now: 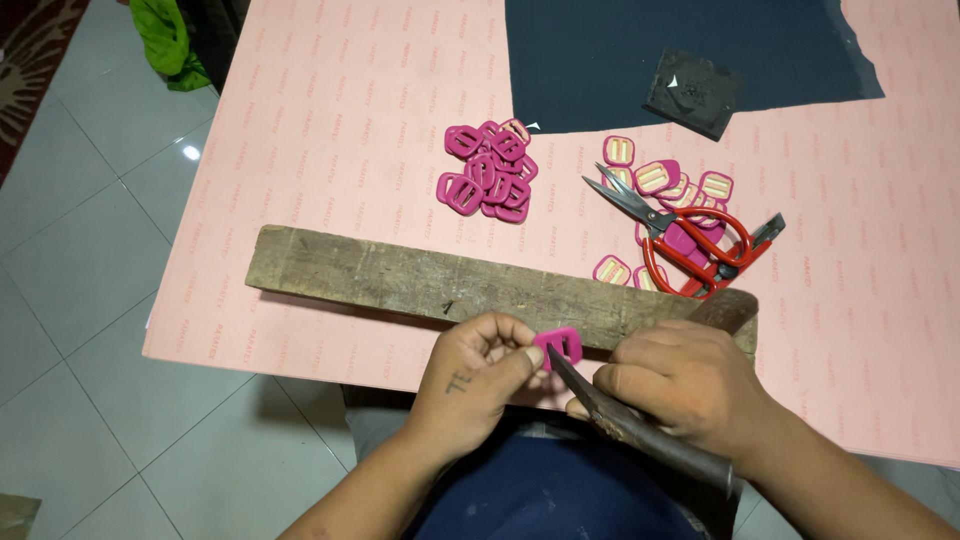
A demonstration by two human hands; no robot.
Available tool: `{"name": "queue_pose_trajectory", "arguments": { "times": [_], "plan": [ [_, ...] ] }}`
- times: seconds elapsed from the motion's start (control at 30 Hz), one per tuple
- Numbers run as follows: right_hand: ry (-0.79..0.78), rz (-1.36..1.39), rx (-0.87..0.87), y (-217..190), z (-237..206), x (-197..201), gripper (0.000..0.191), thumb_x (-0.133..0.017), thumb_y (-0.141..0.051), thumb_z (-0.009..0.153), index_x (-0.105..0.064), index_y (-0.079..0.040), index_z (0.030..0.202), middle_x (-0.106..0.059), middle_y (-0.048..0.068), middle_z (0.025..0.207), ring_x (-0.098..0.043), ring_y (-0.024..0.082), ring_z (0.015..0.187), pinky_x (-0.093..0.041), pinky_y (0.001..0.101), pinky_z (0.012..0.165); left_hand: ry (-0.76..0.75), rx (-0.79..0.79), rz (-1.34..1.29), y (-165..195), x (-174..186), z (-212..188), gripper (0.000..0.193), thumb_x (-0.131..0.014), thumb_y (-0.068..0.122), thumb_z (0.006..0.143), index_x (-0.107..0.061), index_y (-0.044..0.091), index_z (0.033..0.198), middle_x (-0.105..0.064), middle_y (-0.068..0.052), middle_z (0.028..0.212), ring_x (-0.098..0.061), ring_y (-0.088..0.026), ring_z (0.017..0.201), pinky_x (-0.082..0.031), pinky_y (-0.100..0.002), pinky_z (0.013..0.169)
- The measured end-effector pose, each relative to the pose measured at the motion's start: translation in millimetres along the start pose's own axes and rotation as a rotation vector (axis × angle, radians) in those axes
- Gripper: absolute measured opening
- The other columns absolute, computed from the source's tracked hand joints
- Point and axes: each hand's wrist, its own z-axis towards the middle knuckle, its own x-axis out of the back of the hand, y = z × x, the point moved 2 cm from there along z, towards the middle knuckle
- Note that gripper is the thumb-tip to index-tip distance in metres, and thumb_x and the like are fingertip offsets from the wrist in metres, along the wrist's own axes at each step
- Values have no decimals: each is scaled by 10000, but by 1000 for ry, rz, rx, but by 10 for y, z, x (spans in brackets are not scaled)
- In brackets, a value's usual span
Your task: The person repeatedly picks up pink foam pieces and uses a hammer to press them against a wooden block, shaping them into buckle-like forms. The person also uses scissors and a utility knife to trim and refine the edges of the foam pieces. Finished pieces are placed in a pile on the table.
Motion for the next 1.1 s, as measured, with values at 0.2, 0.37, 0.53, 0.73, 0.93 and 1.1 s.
{"name": "queue_pose_trajectory", "arguments": {
  "times": [0.2, 0.37, 0.53, 0.73, 0.93, 1.1],
  "plan": [
    [9, -190, -366, 73, -73, -26, 321, -806, -344, 791, -621, -85, 829, -588, 94, 727, -633, 311, 693, -491, 455, 624, 236, -915, 1059, 257, -101, 79, 132, -693, -12, 846, -641, 24, 961, -655, -102, 972, -661, -270, 878, -529, -384, 785],
    [-25, -71, -602, 292, -45, -49, 410, -736, -256, 764, -626, -38, 1092, -681, 137, 903, -688, 354, 860, -522, 455, 651, 166, -1070, 1277, 219, -205, 55, 184, -744, 49, 827, -681, 43, 999, -641, -74, 1017, -620, -260, 978, -449, -410, 876],
    [-136, 147, -1022, 442, -37, -112, 385, -705, -365, 861, -664, -124, 1159, -774, 95, 971, -755, 268, 913, -564, 400, 780, 259, -992, 1247, 173, -163, 60, 206, -753, 66, 828, -680, 51, 1020, -629, -69, 1044, -606, -255, 996, -453, -413, 894],
    [-93, 200, -916, 606, 61, -209, 419, -693, -357, 871, -652, -71, 1174, -763, 128, 979, -745, 285, 906, -554, 405, 785, 238, -873, 1270, 183, -148, 147, 216, -754, 80, 811, -693, 69, 1018, -622, -48, 1010, -591, -253, 985, -430, -416, 875],
    [-184, 164, -1063, 657, 81, -286, 415, -698, -376, 865, -673, -78, 1152, -760, 149, 924, -746, 307, 863, -554, 425, 777, 210, -792, 1242, 209, -138, 184, 134, -748, 78, 812, -690, 87, 933, -631, -39, 964, -598, -257, 980, -428, -419, 869],
    [-138, 50, -934, 627, 109, -332, 404, -703, -368, 880, -682, -75, 1157, -748, 169, 941, -722, 350, 863, -548, 452, 751, 196, -804, 1197, 216, -119, 191, 106, -753, 80, 828, -699, 96, 918, -648, -27, 955, -609, -250, 976, -430, -412, 865]
  ]
}}
